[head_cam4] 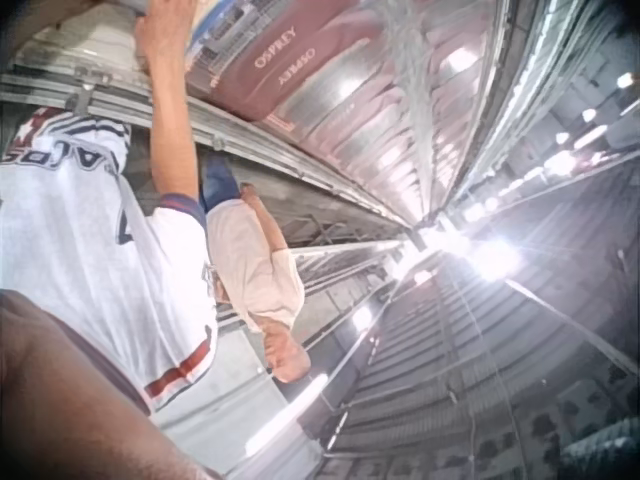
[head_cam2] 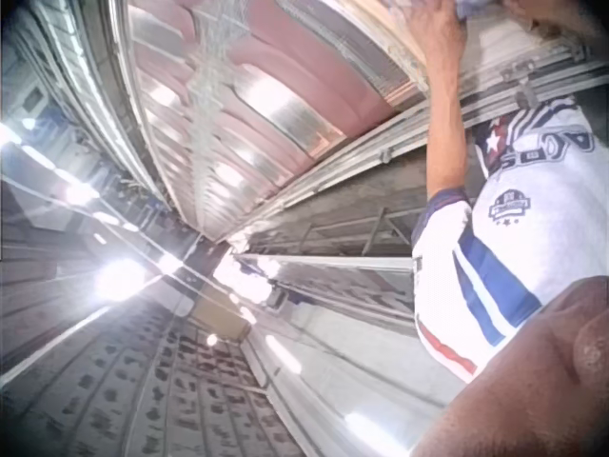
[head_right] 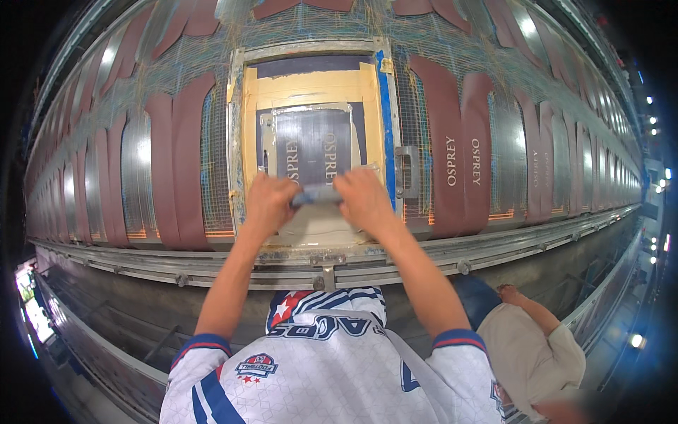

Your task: The person performs screen printing by repeatedly applying ink to a screen with a squeegee, then lifting the screen to reveal the printed logo on a fabric item. The person continues this process for multiple items.

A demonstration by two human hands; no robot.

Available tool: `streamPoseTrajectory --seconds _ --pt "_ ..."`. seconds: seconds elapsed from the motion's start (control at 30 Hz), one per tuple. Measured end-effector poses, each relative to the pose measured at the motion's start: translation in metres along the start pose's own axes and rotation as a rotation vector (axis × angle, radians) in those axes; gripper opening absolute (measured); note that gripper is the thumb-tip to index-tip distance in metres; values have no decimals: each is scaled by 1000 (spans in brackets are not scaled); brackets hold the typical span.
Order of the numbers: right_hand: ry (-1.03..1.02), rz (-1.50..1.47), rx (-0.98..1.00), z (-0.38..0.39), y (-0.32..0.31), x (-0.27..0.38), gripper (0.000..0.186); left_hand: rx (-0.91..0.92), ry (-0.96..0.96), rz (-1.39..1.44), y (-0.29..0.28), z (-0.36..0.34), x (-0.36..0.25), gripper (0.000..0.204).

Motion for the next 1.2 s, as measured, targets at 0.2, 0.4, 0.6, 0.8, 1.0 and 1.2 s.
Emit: streamPoseTrajectory --seconds 0.2,0.4,0.6,0.8,1.0,1.2 --pt "-53 -23 -365 31 -50 16 37 12 6 -101 3 50 -18 34" --pt "787 49 -579 51 -50 -137 34 -8 3 -61 0 53 -21 30" --pt "738 -152 -624 61 -40 -153 35 -10 -25 -63 0 56 -17 39" --pt "698 -282 -693 67 -28 -149 31 28 -80 -87 -2 56 -32 33" --pt "684 -371 -797 64 -9 -147 26 48 -51 -141 -14 51 -35 36" --pt "747 -393 -744 68 -9 -157 27 134 -62 -151 -10 77 -65 39"
Point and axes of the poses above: each hand's wrist, its own z-axis away from the middle knuckle, its own y-axis out of the palm, x = y × z, the point moved 6 cm from there along -z, towards the middle knuckle, and after that the axes turned 7 degrees about -y, right-handed, at the moved point
